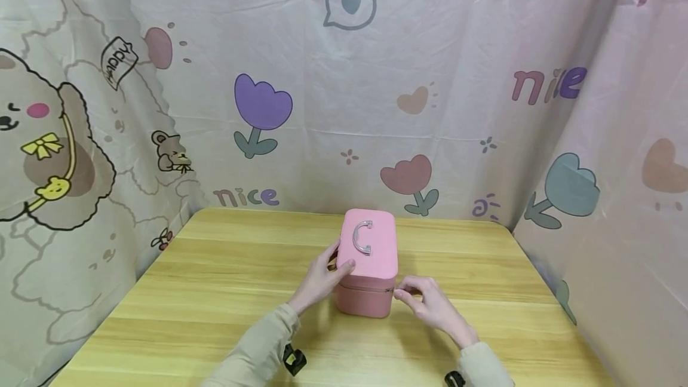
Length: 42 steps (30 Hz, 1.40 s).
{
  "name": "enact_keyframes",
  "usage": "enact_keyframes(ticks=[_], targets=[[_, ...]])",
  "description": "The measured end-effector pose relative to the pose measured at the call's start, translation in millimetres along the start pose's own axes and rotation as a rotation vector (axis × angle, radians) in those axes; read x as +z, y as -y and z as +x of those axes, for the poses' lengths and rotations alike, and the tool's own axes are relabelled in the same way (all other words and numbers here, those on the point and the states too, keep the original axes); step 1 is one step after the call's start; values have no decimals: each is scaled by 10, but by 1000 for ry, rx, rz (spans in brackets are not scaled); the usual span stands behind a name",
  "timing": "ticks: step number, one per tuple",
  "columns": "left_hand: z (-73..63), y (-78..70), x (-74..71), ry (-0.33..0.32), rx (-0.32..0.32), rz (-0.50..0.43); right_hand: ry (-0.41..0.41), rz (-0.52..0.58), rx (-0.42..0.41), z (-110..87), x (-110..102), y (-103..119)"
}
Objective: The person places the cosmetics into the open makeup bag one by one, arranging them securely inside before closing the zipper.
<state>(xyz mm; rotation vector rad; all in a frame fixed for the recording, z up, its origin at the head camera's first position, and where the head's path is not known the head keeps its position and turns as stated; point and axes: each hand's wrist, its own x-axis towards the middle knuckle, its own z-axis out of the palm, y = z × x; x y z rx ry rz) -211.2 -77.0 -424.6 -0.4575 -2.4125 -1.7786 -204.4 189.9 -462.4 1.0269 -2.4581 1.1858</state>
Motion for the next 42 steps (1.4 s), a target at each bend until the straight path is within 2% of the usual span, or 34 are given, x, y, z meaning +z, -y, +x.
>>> enact_keyframes(ticks=[3,7,10,13,20,30,33,37,42], targets=[[26,12,-43,22,2,-37,3,26,-11,13,21,7],[54,36,-110,71,-21,-32,1,40,-32,27,61,31],[66,61,-150,77,-34,-32,-5,39,-52,39,96,64],[79,76,-172,29,-29,-17,-6,42,-73,60,133,104],[87,96,-190,-143,-11,74,16,45,-123,126,235,205],[61,92,-190,-249,-3,120,-17,-9,-147,178,381,322],[39,88,-165,-260,-7,166,-38,-25,-151,192,430,360],[11,79,-129,-231,-49,225,-68,-57,-127,205,492,412],[-5,80,-108,-210,-83,218,-91,-93,-59,207,550,465]])
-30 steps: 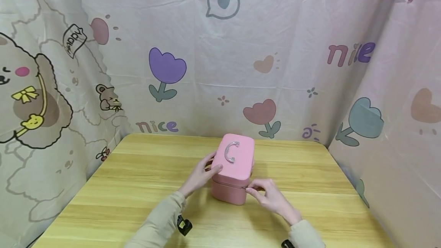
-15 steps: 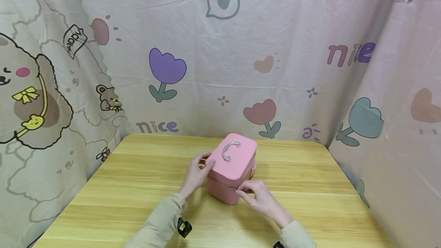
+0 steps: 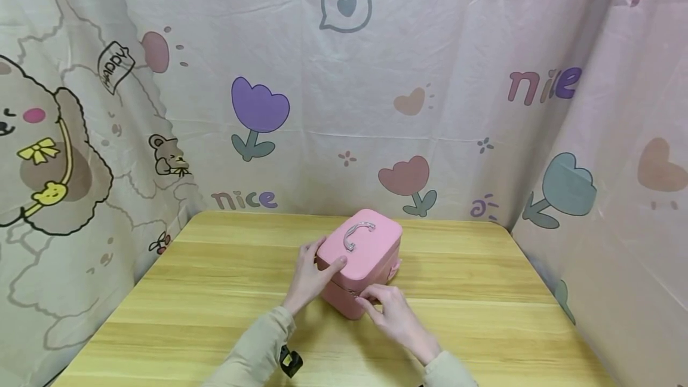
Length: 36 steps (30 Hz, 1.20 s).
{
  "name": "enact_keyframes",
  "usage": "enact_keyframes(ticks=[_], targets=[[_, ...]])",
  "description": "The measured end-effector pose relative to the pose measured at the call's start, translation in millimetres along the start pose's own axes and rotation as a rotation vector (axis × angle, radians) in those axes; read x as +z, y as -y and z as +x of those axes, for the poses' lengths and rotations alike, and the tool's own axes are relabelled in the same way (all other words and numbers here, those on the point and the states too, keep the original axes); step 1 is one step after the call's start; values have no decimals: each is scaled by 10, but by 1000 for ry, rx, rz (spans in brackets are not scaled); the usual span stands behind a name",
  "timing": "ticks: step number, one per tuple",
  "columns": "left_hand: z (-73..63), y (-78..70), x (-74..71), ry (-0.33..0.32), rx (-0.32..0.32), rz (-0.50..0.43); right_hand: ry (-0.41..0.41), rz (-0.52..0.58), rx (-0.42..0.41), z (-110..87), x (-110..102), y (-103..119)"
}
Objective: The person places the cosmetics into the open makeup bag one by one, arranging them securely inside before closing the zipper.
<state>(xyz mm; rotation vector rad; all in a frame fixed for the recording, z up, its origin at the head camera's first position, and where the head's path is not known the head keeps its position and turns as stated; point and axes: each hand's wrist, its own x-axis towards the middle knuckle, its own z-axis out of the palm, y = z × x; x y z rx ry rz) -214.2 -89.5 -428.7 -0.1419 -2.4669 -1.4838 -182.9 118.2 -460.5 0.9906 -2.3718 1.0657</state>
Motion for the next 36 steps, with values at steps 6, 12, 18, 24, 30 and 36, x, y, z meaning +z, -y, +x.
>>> enact_keyframes(ticks=[6,12,18,24,30,36], targets=[[2,17,-7,-7,16,-29,-13,-32,34,-5,23,32],[3,6,-37,7,20,-13,-2,-59,-11,-29,8,17],[5,-19,-47,22,1,-4,-39,-92,-67,-40,-80,-68],[19,-20,-52,37,6,-18,-61,-87,-30,-56,-170,-186],[86,17,-85,79,24,-114,-36,-20,-39,-67,-158,-174],[181,57,-133,131,11,-239,-22,-2,-36,-47,-89,-101]])
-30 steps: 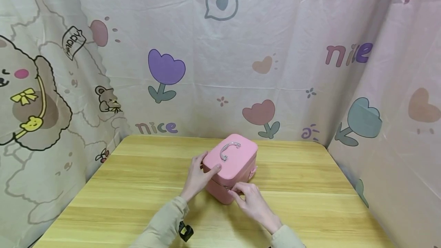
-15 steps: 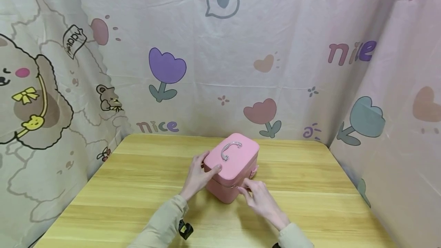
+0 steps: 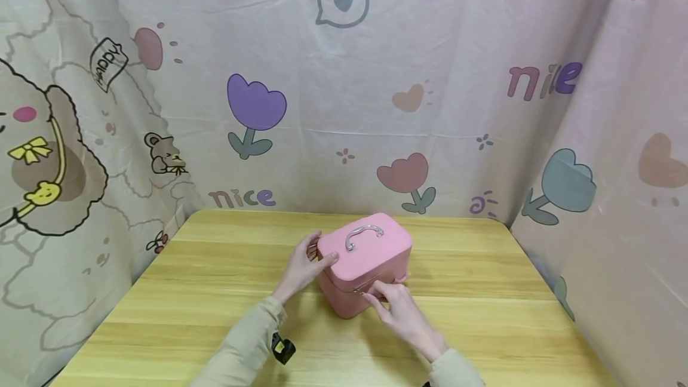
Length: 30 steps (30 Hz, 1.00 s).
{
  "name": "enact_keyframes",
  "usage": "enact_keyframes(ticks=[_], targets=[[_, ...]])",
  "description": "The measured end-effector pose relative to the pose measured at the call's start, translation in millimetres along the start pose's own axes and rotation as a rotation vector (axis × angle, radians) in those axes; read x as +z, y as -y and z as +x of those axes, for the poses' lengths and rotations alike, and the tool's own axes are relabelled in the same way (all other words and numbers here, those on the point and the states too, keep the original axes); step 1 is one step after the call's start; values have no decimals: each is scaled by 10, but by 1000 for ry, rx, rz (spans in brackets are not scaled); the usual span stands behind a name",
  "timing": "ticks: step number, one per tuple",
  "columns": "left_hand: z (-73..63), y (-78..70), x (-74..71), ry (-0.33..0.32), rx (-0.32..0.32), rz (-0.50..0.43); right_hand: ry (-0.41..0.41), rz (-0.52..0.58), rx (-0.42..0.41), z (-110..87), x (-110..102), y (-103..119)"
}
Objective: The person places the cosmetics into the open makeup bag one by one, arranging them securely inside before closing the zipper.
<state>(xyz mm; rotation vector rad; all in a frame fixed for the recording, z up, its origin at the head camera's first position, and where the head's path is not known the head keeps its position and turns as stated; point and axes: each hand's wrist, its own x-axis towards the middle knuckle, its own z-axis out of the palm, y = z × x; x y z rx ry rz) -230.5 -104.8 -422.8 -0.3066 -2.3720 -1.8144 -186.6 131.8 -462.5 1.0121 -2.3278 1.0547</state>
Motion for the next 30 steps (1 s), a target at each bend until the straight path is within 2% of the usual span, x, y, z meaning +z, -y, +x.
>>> enact_keyframes(ticks=[4,11,15,19,23,30], targets=[[1,-9,-9,-2,-20,-12,-8,-44,23,8,43,36],[-61,-77,111,-97,17,175,-33,-87,71,17,67,60],[-105,-79,174,-119,-11,223,-31,-94,65,23,82,77],[-134,-71,181,-82,-39,192,-39,-109,53,58,122,99],[-122,-60,169,-40,-18,140,-74,-146,46,110,174,124],[-57,-45,109,-8,38,62,-80,-191,97,180,232,176]])
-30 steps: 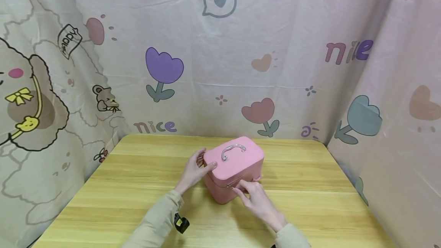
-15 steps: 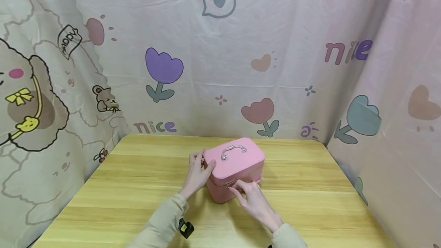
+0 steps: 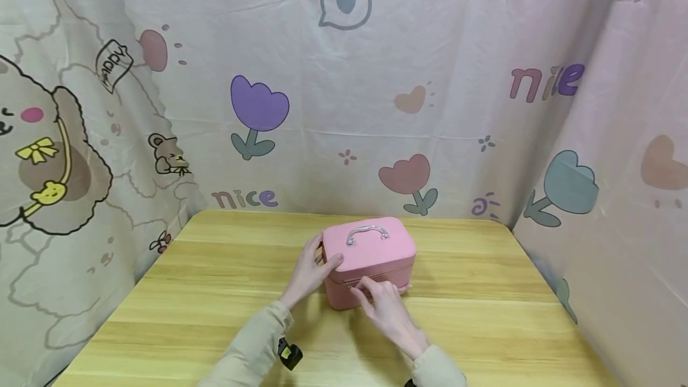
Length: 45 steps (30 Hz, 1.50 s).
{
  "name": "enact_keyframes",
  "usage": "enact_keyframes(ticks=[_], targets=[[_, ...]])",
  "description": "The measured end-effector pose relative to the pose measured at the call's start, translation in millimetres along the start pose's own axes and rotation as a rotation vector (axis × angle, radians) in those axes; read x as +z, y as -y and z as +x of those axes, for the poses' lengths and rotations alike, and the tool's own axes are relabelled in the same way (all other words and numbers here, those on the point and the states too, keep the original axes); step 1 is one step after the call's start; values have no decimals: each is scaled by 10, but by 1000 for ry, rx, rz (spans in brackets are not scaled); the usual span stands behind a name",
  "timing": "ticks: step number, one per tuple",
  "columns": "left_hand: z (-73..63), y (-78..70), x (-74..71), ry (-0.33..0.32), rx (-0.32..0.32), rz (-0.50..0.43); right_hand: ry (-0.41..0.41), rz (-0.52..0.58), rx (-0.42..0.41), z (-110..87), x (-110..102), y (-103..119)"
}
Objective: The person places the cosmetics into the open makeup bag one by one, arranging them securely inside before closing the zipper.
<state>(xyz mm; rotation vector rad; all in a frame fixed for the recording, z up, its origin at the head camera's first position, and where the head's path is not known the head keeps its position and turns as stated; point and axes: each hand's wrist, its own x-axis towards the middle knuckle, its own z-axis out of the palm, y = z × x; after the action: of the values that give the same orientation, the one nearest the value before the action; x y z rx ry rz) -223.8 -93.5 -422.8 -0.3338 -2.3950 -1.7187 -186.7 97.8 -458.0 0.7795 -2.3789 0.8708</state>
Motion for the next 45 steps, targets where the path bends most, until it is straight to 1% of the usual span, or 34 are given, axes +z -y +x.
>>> enact_keyframes(ticks=[5,12,16,20,23,29,32,34,39,41,42,43,45], targets=[[36,25,-25,32,11,-52,13,-1,8,24,24,21],[58,50,-36,43,-11,-78,16,9,-15,39,28,14],[65,48,-40,51,-22,-80,-10,-13,-26,24,-1,-25],[64,29,-46,56,-35,-94,-40,-42,-28,-7,-68,-112],[57,13,-48,60,-43,-99,-45,-35,-2,-44,-147,-184],[51,29,-36,64,-43,-87,-24,-10,102,-117,-298,-291],[60,39,-39,70,-45,-98,-10,-3,117,-123,-332,-319],[77,44,-52,89,-41,-113,-9,-1,107,-121,-337,-331],[134,68,-116,150,-61,-191,-16,-3,29,-103,-303,-316],[149,65,-131,142,-76,-202,-8,5,17,-92,-281,-288],[152,57,-132,130,-71,-193,-3,11,18,-87,-271,-271],[151,45,-129,113,-64,-176,1,17,26,-83,-262,-254],[140,20,-107,64,-23,-106,6,23,50,-80,-249,-225]])
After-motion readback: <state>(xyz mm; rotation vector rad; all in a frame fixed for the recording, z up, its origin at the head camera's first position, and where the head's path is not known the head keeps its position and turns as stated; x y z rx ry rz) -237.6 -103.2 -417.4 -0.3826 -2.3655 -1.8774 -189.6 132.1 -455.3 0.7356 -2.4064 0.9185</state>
